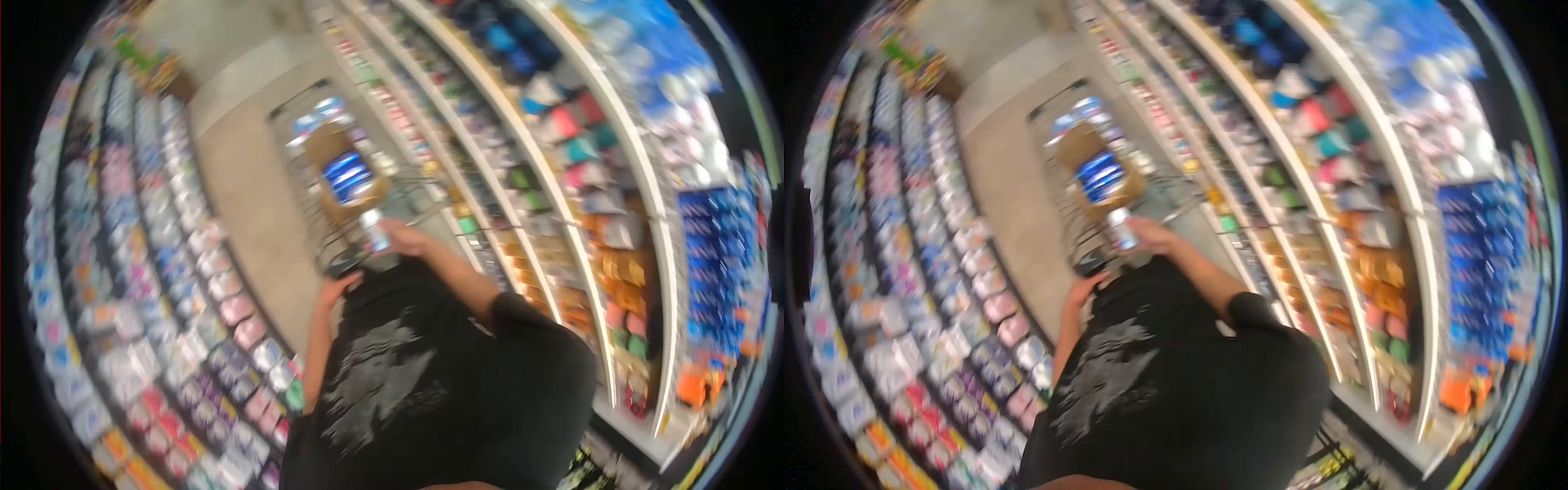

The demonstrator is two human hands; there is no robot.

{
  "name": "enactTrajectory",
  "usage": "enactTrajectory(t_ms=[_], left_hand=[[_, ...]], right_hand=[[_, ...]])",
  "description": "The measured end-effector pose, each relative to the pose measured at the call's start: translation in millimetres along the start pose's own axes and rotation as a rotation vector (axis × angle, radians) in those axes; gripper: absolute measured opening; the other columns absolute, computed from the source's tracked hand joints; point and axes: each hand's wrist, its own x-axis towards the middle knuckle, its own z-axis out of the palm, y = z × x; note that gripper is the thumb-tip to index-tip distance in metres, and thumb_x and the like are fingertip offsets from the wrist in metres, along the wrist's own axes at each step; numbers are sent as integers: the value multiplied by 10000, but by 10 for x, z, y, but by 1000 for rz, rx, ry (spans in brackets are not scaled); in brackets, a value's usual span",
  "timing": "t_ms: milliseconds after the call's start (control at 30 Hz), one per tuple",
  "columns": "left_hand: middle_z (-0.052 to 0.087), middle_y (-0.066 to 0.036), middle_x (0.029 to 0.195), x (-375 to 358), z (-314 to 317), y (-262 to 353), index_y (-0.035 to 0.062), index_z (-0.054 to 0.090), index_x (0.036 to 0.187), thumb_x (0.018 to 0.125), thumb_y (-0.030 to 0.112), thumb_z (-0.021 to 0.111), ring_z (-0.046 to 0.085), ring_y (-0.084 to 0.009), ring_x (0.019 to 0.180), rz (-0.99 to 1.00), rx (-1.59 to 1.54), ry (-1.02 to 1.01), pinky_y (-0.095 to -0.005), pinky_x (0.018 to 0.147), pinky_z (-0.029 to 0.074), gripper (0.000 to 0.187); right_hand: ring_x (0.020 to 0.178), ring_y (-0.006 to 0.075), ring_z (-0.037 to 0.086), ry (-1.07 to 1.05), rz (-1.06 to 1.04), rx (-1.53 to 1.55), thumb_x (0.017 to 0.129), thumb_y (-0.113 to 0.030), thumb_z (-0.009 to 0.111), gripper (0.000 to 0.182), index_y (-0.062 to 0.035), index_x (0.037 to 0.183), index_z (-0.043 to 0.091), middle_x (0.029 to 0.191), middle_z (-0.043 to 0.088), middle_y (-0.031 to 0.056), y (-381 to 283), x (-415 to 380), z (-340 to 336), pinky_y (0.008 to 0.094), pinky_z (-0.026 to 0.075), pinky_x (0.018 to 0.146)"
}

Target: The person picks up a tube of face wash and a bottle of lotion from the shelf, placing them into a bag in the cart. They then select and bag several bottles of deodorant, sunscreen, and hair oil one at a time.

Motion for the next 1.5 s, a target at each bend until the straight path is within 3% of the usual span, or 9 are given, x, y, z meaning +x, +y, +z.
enactTrajectory(t_ms=[67, 167, 367, 500, 633, 967, 1100, 1200, 1500], left_hand=[[764, -28, 1099, 51, -6, -96, 45, 755, 1221, 892, 302, 873, 697, -159, 1007, -66, -127, -72, -339, 843, 550, 434], [777, -67, 1029, 100, 26, -159, 32, 746, 1186, 882, 206, 860, 713, -181, 933, -31, -170, -86, -330, 802, 546, 369], [774, -67, 958, -43, 121, 81, 30, 734, 1119, 877, 176, 854, 712, -179, 876, 61, -269, -63, -327, 793, 539, 307], [775, -63, 957, -25, 123, 49, 30, 735, 1119, 877, 173, 854, 706, -172, 870, 30, -257, -38, -329, 796, 538, 305], [769, -47, 943, 3, 138, 14, 36, 741, 1114, 871, 181, 866, 674, -155, 831, 21, -233, -31, -317, 769, 517, 310], [759, -19, 912, 17, 191, 75, 49, 750, 1073, 904, 186, 850, 645, -125, 807, 32, -192, 4, -296, 745, 487, 239], [753, -54, 896, 48, 182, 45, 45, 722, 1077, 916, 146, 823, 649, -147, 788, 52, -192, -26, -306, 726, 504, 214], [750, -34, 891, 45, 163, 39, 52, 737, 1064, 927, 152, 815, 644, -136, 787, 40, -187, -15, -297, 724, 499, 186], [743, -32, 885, -235, 341, 284, 55, 731, 1085, 929, 182, 828, 620, -125, 770, 18, -175, 27, -303, 685, 501, 223]], right_hand=[[1065, 254, 756, -105, -4, -262, 1093, -387, 626, 398, -65, 1326, 608, 1200, 722, 112, 104, 156, -224, 454, 649, 855], [997, 211, 754, 135, 71, -313, 1020, -319, 765, 491, -71, 1361, 513, 1161, 674, 57, -81, -51, 169, 384, 620, 779], [846, 95, 704, 87, -141, -553, 901, -241, 890, 350, -38, 1147, 746, 924, 760, 5, -415, -244, 204, 280, 537, 700], [859, 100, 682, 464, -310, -826, 759, -284, 992, 514, -47, 1156, 767, 1001, 767, 9, -1115, -659, 177, 274, 522, 715], [970, 131, 664, 805, -616, -1017, 730, -304, 1006, 597, -24, 1198, 763, 1112, 744, 53, -1922, -1494, 464, 293, 534, 828], [654, 91, 654, 1643, -1744, -939, 896, -236, 894, 375, 4, 1133, 729, 868, 741, 47, -3313, -3931, 1744, 251, 500, 565], [744, 160, 733, 2035, -1530, -1028, 837, -395, 933, 508, -18, 1130, 758, 880, 784, 74, -3703, -4166, 1700, 336, 571, 698], [938, 390, 768, 2275, -1220, -1410, 817, -606, 858, 654, -32, 1111, 748, 975, 791, 191, -3834, -4072, 1574, 476, 574, 843], [963, 351, 771, 2341, -819, -1489, 808, -608, 862, 705, -44, 1209, 727, 1012, 799, 168, -3870, -3929, 1271, 455, 571, 880]])
